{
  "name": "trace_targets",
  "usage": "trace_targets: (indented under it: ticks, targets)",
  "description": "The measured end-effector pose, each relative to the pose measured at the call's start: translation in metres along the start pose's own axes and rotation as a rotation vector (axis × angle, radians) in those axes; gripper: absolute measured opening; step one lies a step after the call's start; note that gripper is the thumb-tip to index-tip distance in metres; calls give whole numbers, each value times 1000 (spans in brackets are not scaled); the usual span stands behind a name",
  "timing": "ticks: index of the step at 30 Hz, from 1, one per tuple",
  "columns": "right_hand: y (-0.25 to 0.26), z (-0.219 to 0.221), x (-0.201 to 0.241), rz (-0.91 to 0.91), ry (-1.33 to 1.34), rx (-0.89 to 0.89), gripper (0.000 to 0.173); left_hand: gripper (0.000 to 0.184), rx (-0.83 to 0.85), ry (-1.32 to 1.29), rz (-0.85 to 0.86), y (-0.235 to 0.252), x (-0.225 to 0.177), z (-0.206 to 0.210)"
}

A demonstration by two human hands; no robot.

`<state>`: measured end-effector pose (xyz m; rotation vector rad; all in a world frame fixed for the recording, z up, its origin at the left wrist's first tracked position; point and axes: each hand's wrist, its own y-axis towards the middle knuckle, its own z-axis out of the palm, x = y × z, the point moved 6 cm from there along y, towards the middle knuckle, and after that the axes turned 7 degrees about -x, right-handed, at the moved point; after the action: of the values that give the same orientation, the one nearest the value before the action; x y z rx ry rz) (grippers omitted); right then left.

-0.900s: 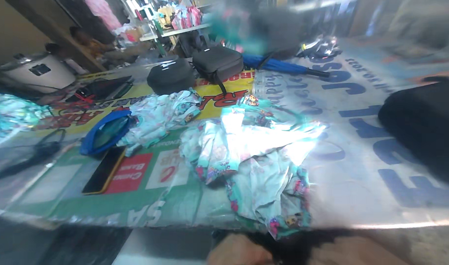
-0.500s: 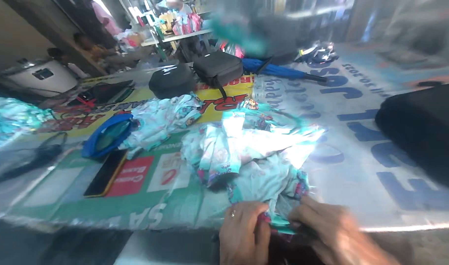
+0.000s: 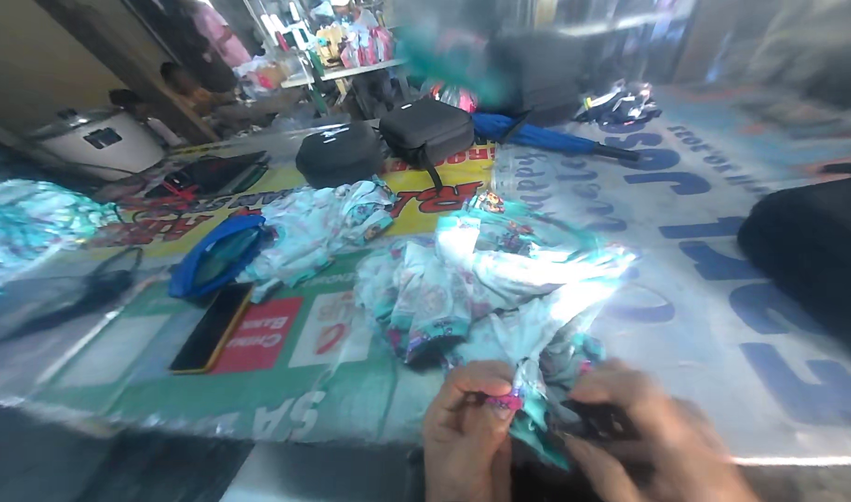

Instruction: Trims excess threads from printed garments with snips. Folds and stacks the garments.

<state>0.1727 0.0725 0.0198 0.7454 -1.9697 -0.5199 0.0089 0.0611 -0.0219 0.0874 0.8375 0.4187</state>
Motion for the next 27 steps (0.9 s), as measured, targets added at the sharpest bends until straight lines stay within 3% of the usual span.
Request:
trace_targets:
  ticks: [10, 27]
  targets:
    - [7, 2, -3, -101, -27, -79, 21, 15, -34, 47, 31, -3, -2, 3]
    - [3, 3, -8, -50, 1, -156, 17, 15, -59, 21, 40, -10, 6, 8]
